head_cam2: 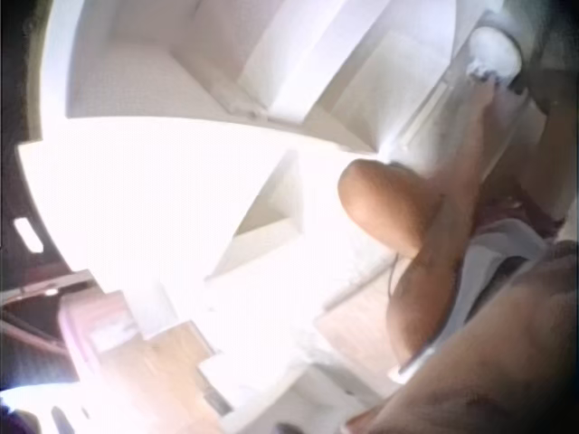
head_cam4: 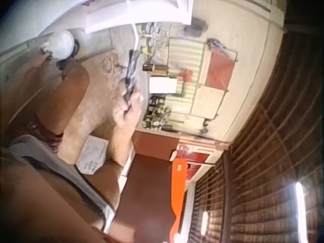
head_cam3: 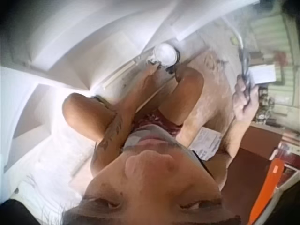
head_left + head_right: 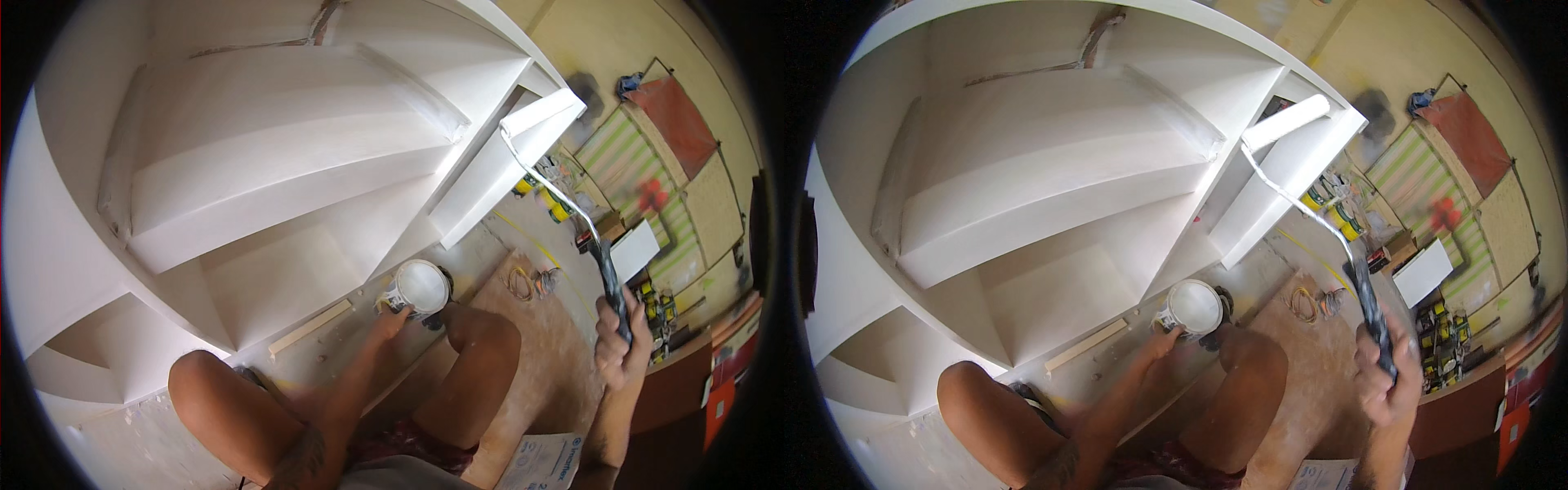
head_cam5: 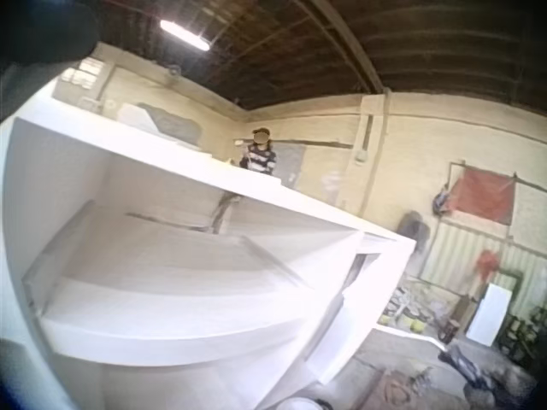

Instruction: Painting the interior and exterior of a wooden cabinet unit using a small paint roller.

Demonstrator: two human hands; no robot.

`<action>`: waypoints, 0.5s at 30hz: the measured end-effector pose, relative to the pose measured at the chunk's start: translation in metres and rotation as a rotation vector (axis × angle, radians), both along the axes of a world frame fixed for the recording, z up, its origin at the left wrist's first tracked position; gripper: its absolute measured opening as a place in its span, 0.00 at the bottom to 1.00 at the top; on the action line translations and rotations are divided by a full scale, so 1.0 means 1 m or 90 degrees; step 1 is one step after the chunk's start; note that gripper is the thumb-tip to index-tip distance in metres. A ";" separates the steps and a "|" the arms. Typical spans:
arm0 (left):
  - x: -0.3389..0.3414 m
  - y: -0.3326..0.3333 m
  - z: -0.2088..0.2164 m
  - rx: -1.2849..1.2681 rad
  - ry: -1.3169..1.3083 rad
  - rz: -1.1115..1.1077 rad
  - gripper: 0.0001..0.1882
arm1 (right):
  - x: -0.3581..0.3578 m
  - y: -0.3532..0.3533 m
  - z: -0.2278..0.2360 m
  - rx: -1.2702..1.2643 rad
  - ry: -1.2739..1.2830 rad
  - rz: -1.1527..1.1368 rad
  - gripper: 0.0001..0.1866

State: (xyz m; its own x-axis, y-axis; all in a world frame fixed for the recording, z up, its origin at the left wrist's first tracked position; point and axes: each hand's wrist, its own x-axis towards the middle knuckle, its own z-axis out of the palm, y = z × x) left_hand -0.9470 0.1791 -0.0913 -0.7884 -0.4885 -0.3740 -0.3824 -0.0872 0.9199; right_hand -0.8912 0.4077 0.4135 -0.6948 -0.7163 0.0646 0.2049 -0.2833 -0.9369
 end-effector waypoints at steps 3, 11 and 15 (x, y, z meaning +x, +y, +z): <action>0.007 -0.003 0.014 0.002 -0.022 -0.016 0.62 | 0.012 0.005 -0.030 -0.078 -0.170 0.109 0.37; 0.009 -0.007 0.018 0.011 -0.062 -0.093 0.63 | 0.028 -0.019 -0.065 0.015 -0.260 0.326 0.29; 0.006 0.001 0.012 0.005 -0.017 0.003 0.64 | 0.030 -0.034 -0.058 -0.028 -0.287 0.375 0.29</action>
State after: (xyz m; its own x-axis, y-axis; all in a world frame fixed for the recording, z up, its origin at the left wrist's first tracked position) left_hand -0.9414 0.1798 -0.0798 -0.7757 -0.4887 -0.3993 -0.4068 -0.0966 0.9084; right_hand -0.8612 0.3737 0.3560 -0.1616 -0.9819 -0.0990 0.6968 -0.0425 -0.7160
